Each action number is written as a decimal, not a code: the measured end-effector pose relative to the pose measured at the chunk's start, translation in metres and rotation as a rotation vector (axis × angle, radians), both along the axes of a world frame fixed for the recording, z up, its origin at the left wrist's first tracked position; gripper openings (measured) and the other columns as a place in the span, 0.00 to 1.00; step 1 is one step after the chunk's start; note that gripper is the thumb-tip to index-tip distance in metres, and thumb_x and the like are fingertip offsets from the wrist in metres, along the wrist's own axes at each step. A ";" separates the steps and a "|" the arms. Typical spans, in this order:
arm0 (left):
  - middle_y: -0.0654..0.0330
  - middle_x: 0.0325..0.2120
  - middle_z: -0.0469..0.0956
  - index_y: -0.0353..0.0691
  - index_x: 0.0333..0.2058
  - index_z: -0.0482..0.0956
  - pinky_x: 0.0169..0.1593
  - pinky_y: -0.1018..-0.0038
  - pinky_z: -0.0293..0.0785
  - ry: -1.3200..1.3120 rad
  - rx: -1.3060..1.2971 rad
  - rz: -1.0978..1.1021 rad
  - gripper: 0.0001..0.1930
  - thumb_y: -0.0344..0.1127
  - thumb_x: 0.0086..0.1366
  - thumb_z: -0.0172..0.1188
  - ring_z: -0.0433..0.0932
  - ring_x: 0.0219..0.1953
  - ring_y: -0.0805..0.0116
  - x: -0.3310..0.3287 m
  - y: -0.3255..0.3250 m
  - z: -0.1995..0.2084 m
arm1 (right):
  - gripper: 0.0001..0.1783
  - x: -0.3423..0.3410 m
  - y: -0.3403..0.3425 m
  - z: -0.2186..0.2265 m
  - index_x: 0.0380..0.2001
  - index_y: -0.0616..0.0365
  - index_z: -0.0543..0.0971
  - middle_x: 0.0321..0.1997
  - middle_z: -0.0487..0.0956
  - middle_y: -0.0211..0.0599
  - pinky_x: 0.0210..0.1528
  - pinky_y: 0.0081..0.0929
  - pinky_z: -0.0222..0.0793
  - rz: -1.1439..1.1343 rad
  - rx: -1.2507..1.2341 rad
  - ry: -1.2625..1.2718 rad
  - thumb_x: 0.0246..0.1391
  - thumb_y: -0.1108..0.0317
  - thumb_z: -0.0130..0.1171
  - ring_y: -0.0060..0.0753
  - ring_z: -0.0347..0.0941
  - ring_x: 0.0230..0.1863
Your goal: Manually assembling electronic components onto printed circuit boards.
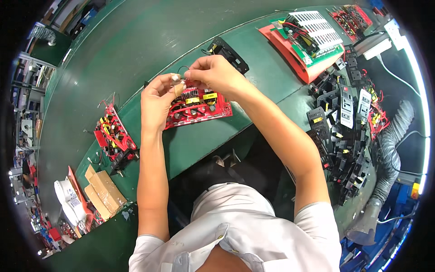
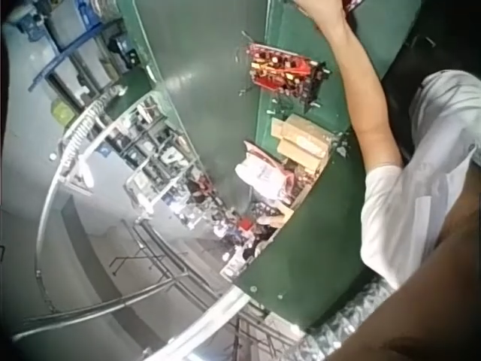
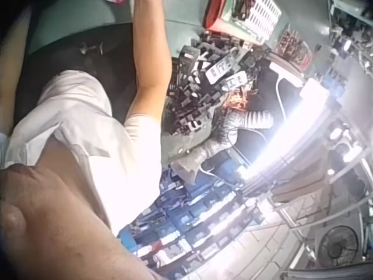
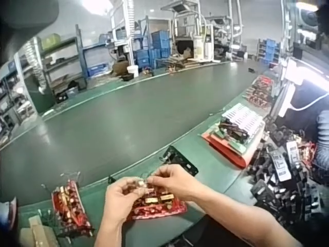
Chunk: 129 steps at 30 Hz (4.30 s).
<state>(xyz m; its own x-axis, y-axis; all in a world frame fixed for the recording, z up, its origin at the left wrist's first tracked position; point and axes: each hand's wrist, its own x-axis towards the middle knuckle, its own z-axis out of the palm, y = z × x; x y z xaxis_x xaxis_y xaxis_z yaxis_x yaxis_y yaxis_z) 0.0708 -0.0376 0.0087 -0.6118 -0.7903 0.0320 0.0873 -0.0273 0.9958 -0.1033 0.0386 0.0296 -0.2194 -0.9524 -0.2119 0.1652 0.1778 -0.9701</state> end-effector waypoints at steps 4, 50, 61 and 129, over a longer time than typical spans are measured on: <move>0.58 0.39 0.82 0.31 0.46 0.79 0.48 0.76 0.80 -0.018 -0.064 0.011 0.14 0.18 0.60 0.64 0.81 0.42 0.73 -0.003 0.003 -0.004 | 0.09 -0.009 0.002 -0.002 0.35 0.63 0.80 0.30 0.80 0.29 0.33 0.15 0.71 0.059 0.080 -0.069 0.60 0.67 0.64 0.17 0.74 0.29; 0.43 0.64 0.64 0.39 0.47 0.84 0.67 0.56 0.59 -0.441 -0.907 -0.312 0.15 0.30 0.60 0.62 0.61 0.66 0.44 0.013 0.007 -0.002 | 0.13 -0.023 0.030 -0.042 0.39 0.64 0.76 0.55 0.72 0.46 0.41 0.36 0.80 0.159 -0.474 1.243 0.48 0.82 0.62 0.45 0.80 0.43; 0.44 0.65 0.64 0.39 0.47 0.85 0.68 0.55 0.58 -0.446 -0.881 -0.329 0.16 0.28 0.59 0.60 0.61 0.67 0.44 0.012 0.006 -0.001 | 0.17 -0.025 0.028 -0.049 0.39 0.59 0.78 0.55 0.73 0.43 0.39 0.33 0.82 0.147 -0.499 1.277 0.43 0.82 0.62 0.42 0.80 0.44; 0.53 0.50 0.77 0.43 0.45 0.83 0.46 0.64 0.78 -0.610 -1.077 -0.168 0.15 0.33 0.58 0.66 0.81 0.43 0.54 0.010 0.012 0.050 | 0.06 0.009 0.034 -0.006 0.35 0.62 0.82 0.28 0.82 0.35 0.32 0.25 0.72 0.246 -0.050 0.473 0.56 0.70 0.63 0.25 0.78 0.28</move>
